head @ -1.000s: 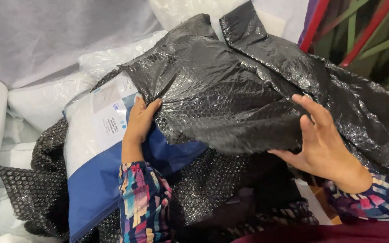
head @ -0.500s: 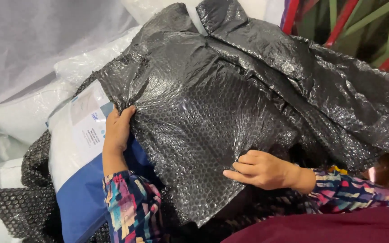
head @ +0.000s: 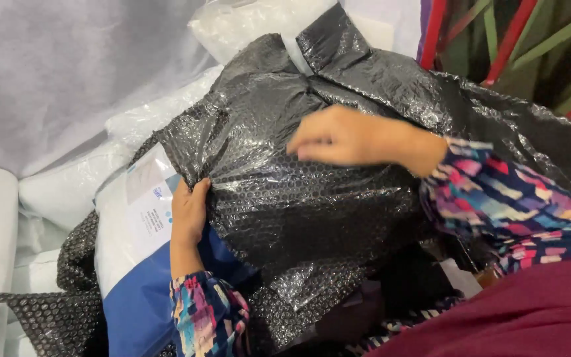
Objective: A person is shown wrapping a large pillow, which is already in a blue carrying bag, with a sheet of black bubble wrap. They carefully fold the wrap around the pillow and then use clear adhesive tape to secure the edges, cutting the tape with a pair of yellow-handled scissors.
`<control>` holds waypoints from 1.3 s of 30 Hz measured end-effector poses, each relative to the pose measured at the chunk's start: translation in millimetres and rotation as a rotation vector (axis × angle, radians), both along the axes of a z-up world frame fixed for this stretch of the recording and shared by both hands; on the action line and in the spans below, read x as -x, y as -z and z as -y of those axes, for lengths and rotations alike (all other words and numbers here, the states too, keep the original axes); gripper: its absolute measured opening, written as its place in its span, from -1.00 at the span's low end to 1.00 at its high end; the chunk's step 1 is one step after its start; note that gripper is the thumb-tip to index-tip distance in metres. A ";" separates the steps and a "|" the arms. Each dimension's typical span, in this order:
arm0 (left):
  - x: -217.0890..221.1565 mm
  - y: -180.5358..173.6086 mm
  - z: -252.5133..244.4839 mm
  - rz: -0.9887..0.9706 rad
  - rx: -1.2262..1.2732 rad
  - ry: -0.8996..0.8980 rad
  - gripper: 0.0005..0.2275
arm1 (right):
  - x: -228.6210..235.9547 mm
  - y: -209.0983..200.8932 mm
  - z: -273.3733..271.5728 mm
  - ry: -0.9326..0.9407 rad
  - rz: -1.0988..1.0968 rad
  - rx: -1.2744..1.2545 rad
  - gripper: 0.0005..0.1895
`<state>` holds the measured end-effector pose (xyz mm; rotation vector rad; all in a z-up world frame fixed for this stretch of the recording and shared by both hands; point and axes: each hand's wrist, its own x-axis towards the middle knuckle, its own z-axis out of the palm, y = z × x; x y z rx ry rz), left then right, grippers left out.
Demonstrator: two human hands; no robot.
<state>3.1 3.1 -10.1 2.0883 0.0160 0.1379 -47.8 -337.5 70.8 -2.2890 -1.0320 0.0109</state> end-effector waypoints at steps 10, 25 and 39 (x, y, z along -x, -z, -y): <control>-1.0 -5.0 2.5 -0.079 0.015 -0.037 -0.73 | -273.7 81.3 71.0 0.718 -0.234 -0.252 -0.75; -11.5 10.5 -5.2 -0.020 -0.018 -0.027 -0.68 | -389.4 141.9 35.3 0.664 0.230 -0.304 -0.77; -7.0 17.3 -4.4 0.241 0.019 0.013 -0.65 | -134.7 -23.2 -99.6 -0.060 0.180 0.176 -0.48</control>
